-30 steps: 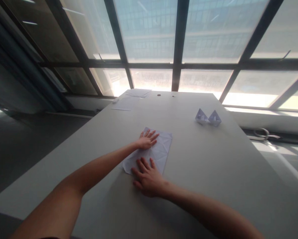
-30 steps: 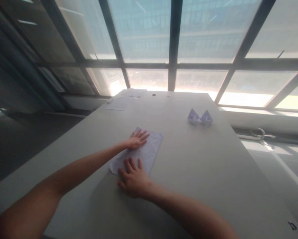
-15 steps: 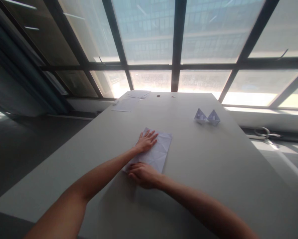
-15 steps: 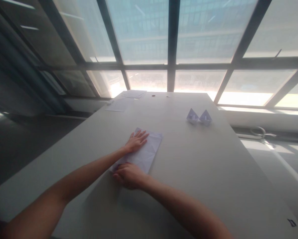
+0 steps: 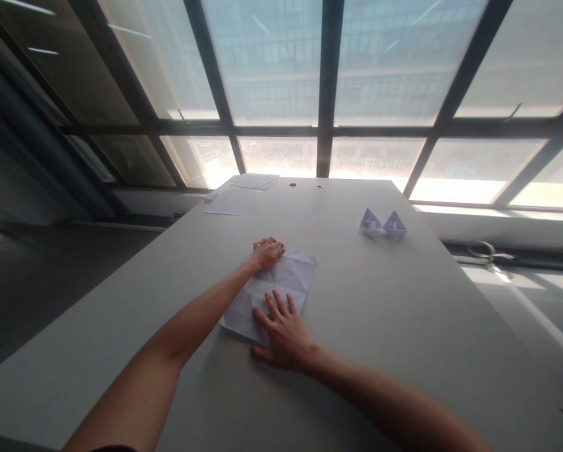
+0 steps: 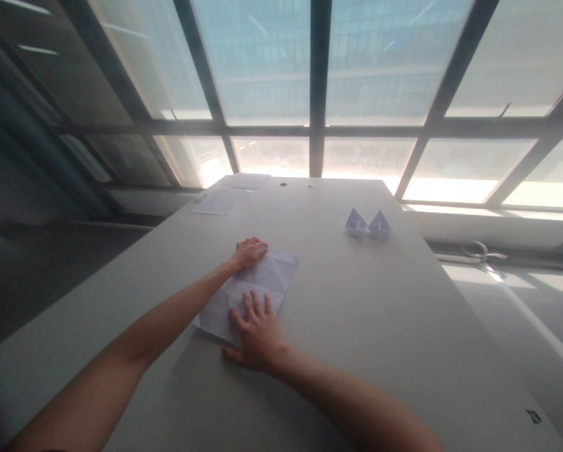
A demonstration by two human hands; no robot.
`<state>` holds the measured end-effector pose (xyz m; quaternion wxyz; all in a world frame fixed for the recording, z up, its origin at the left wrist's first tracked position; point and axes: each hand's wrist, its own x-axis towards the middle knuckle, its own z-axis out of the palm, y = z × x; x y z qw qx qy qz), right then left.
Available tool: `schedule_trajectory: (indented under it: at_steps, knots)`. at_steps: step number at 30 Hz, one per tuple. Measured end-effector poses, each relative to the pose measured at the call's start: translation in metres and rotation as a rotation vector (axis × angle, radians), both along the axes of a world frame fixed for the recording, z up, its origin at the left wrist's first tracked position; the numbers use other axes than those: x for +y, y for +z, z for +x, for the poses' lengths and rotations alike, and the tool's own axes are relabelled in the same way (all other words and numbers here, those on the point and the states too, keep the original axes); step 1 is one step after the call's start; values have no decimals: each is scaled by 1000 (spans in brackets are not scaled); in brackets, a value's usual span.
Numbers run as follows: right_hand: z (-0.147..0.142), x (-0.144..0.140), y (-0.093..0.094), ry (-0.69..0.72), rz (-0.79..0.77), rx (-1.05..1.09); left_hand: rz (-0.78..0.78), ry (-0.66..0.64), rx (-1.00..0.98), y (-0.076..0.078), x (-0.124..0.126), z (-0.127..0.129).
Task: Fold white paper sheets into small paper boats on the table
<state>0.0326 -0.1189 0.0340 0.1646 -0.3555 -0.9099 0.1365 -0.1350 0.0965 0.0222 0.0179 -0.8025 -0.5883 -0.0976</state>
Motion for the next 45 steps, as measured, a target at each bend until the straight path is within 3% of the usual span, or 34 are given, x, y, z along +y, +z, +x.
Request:
schedule_trajectory:
  at_steps: [7,13,17,22,25,32,37,45]
  knots:
    - [-12,-2,-3,16,42,-1,7,-10,42,8,8,-8]
    - [-9,-3,-10,54,17,2,18,67,37,23,7,-17]
    - [-8,-1,-13,49,-9,6,51,45,-34,23,0,33]
    - [-9,2,-16,64,37,65,-8,-94,-184,-7,-19,128]
    - [-12,3,-20,82,90,105,-18,-134,-278,-21,-26,151]
    - [8,-16,-11,204,87,77,-57,-183,-470,-23,-21,131]
    - [34,-37,-5,269,1,47,-109,-108,-629,-23,-10,129]
    - [13,-45,-5,247,17,113,-124,65,-806,-18,8,138]
